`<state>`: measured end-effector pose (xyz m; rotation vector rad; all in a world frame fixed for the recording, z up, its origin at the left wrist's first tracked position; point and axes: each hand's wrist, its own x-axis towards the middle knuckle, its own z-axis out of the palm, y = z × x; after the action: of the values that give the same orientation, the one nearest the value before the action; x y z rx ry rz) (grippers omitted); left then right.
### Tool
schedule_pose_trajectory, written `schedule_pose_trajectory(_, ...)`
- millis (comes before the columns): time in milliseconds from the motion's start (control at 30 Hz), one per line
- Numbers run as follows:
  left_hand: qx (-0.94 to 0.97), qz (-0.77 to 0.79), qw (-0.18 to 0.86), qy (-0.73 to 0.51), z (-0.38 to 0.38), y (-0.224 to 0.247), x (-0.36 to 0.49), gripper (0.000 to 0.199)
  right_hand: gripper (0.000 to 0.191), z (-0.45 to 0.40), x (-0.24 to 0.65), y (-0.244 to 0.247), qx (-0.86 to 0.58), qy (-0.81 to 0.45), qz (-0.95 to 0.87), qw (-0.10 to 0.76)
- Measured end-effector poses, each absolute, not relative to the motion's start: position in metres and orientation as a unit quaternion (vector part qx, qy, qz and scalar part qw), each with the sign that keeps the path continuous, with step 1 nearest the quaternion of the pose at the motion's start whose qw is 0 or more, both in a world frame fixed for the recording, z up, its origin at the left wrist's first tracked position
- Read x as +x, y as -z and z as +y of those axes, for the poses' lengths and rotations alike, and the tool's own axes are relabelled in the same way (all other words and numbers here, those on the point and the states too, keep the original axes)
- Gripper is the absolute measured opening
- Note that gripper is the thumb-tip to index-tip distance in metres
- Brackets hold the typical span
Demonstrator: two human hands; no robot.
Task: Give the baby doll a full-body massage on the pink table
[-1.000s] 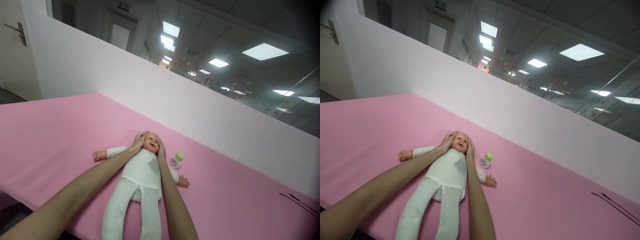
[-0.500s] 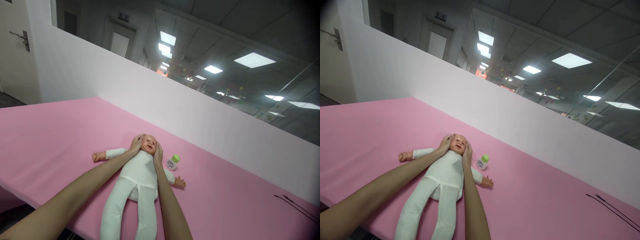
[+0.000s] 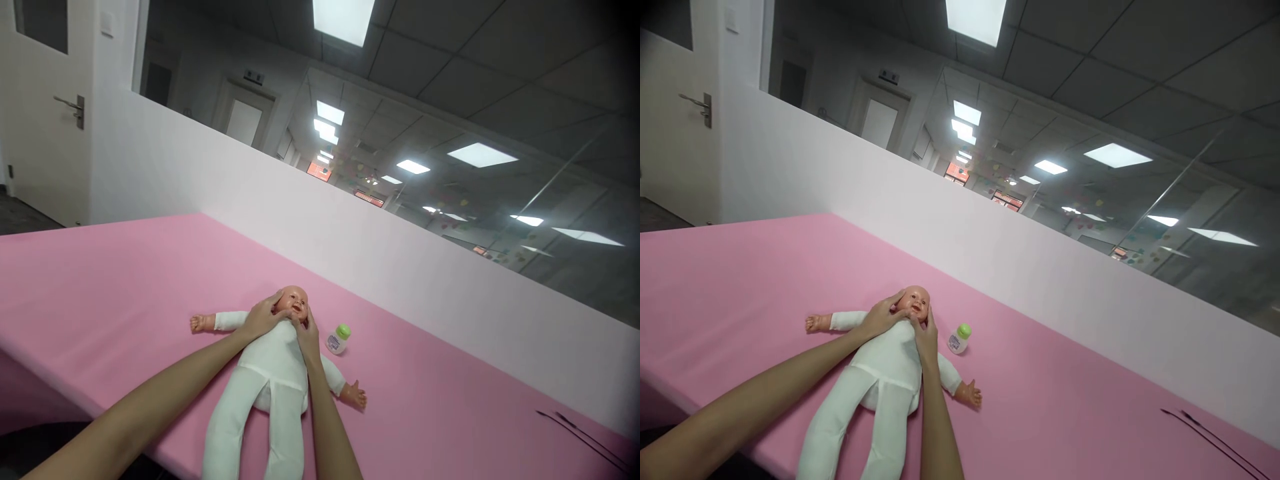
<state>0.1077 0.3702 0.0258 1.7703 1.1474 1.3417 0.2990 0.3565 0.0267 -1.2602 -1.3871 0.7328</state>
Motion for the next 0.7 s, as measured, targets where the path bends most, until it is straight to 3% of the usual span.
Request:
schedule_pose_trajectory(233,0.684,0.399,0.313,-0.524,0.385,-0.018,0.11,0.06,0.087,0.358,0.305,-0.021,-0.528,-0.273,-0.588,0.549)
schedule_pose_trajectory(467,0.685,0.419,0.323,-0.501,0.382,-0.019,0.106,0.086,0.096,0.352,0.301,-0.022,-0.518,-0.306,-0.584,0.544)
schedule_pose_trajectory(567,0.688,0.408,0.33,-0.501,0.382,-0.019,0.106,0.071,0.085,0.354,0.302,-0.021,-0.528,-0.279,-0.585,0.549)
schedule_pose_trajectory(700,0.674,0.389,0.331,-0.534,0.38,-0.021,0.106,0.059,0.085,0.354,0.3,-0.022,-0.535,-0.275,-0.57,0.559)
